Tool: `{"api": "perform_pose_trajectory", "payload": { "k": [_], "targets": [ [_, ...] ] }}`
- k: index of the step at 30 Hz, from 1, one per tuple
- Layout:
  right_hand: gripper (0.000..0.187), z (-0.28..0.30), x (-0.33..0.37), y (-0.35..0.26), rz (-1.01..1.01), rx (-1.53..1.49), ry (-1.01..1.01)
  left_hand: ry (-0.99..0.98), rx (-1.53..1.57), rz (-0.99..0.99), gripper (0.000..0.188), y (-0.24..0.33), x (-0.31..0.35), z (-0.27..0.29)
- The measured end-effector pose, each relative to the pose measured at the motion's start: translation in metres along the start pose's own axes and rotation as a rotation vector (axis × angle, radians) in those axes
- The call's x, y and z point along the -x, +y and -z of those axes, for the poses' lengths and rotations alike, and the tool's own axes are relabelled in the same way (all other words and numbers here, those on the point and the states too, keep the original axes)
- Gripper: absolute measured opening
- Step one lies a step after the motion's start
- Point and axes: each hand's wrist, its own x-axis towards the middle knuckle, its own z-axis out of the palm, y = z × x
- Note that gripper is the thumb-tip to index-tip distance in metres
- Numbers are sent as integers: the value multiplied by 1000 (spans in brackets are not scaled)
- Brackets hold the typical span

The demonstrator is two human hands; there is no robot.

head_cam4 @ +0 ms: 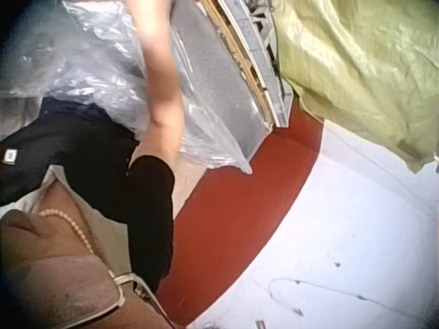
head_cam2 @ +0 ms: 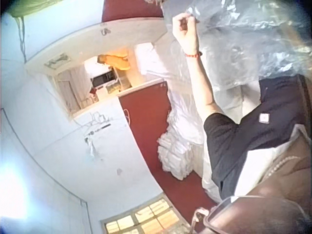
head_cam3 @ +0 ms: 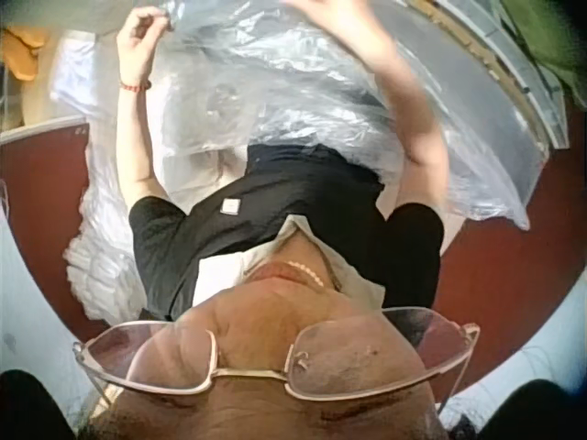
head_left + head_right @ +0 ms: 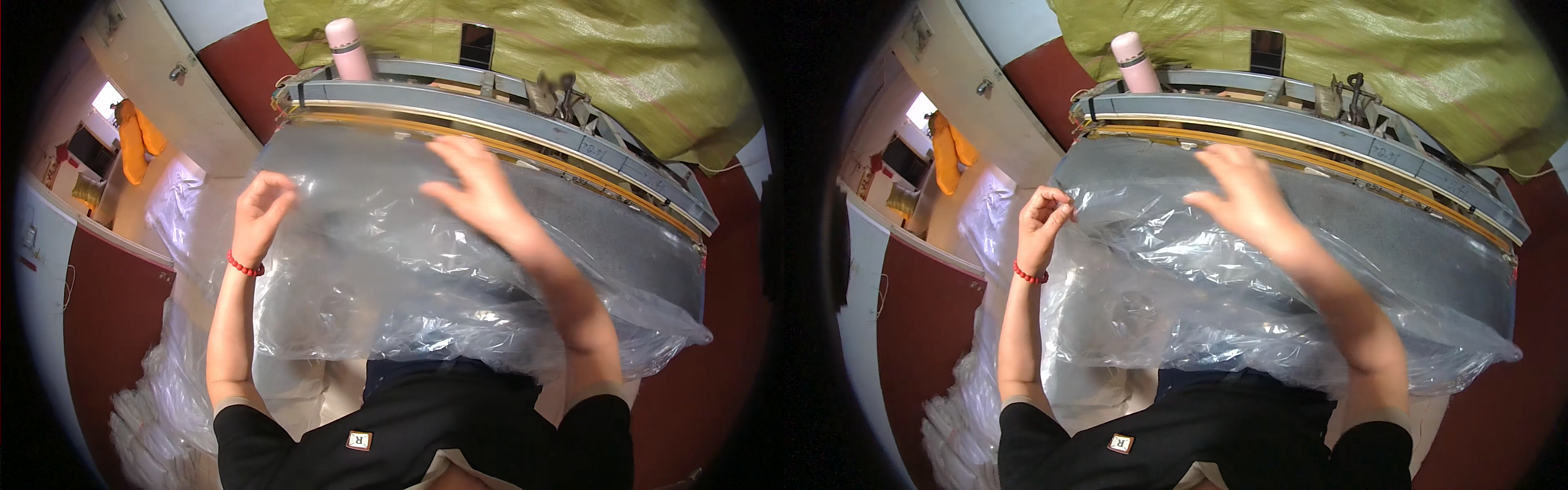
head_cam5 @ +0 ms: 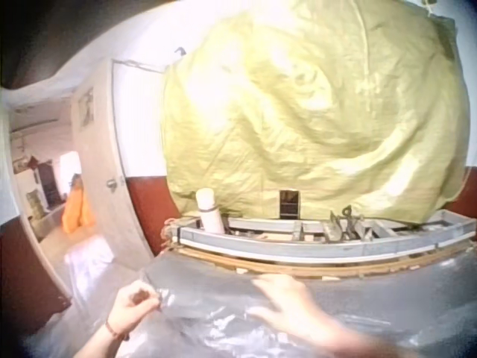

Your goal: Spreading and smoothing a large plastic sheet over a grey component as part of a manufacturing or packaging process.

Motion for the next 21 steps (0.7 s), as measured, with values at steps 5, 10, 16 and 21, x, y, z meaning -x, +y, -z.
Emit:
{"api": "perform_pose_trajectory", "payload": {
  "k": [5,10,16,21],
  "targets": [
    [15,-43,5,10,-274,-543,-336,-197,-239,69,14,-3,10,27],
    [9,70,96,83,-633,-363,-87,-617,-597,370,16,-103,58,61],
    [21,327,339,178,-1011,187,732,-817,-823,220,11,-152,100,7],
    [26,474,514,175,-1127,364,1167,-755,-1033,342,16,-173,75,77]
  ]
}}
